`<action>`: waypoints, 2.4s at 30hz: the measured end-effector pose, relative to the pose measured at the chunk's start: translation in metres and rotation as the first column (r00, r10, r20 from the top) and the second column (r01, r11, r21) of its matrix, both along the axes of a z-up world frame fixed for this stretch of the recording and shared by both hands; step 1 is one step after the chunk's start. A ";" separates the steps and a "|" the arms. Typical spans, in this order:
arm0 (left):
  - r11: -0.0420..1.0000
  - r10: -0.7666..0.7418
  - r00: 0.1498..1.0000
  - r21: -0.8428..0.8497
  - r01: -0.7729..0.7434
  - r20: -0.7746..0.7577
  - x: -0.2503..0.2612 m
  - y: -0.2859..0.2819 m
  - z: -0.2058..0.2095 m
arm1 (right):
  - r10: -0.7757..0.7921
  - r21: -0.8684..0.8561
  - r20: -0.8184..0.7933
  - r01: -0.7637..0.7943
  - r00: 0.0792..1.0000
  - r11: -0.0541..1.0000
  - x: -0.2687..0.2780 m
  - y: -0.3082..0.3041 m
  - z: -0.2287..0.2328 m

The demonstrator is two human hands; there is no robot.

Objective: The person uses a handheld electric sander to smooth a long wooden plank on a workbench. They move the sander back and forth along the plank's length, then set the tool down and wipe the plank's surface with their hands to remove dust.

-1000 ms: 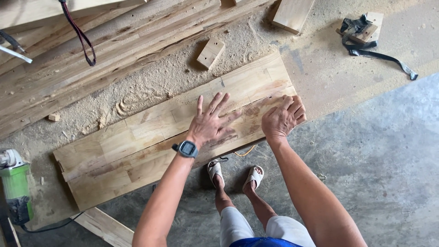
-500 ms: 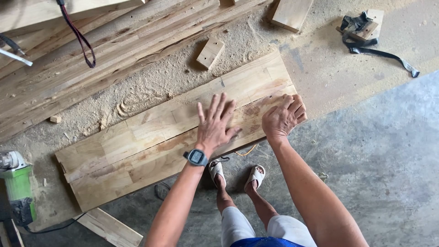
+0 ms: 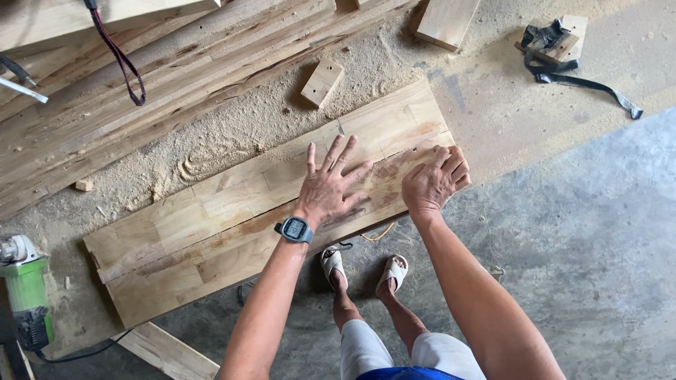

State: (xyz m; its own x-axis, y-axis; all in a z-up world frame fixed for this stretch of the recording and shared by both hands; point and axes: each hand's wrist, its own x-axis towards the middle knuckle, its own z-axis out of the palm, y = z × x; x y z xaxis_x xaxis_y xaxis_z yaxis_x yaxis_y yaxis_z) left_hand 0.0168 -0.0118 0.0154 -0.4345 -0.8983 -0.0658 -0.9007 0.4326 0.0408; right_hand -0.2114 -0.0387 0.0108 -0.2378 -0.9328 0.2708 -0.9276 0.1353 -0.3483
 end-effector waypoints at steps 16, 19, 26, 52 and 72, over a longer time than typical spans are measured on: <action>0.992 0.097 0.988 -0.069 -0.106 -0.123 0.007 0.036 -0.010 | -0.008 0.028 0.012 0.008 1.000 1.000 -0.002 0.002 -0.006; 0.988 0.104 0.989 -0.107 -0.115 -0.104 0.002 0.022 -0.007 | -0.009 0.016 -0.012 0.009 1.000 1.000 0.000 0.000 -0.004; 0.993 0.116 0.972 0.038 -0.111 -0.202 0.004 -0.003 -0.006 | 0.000 0.031 -0.007 0.000 1.000 1.000 0.001 0.001 0.001; 0.930 0.356 0.932 -0.068 -0.361 -0.076 -0.094 0.025 -0.023 | -0.003 0.027 -0.014 0.004 1.000 1.000 -0.001 -0.001 -0.003; 0.860 0.510 0.850 0.082 -0.504 -0.132 -0.095 0.061 -0.003 | -0.007 0.072 0.008 0.007 1.000 0.997 -0.006 -0.003 -0.014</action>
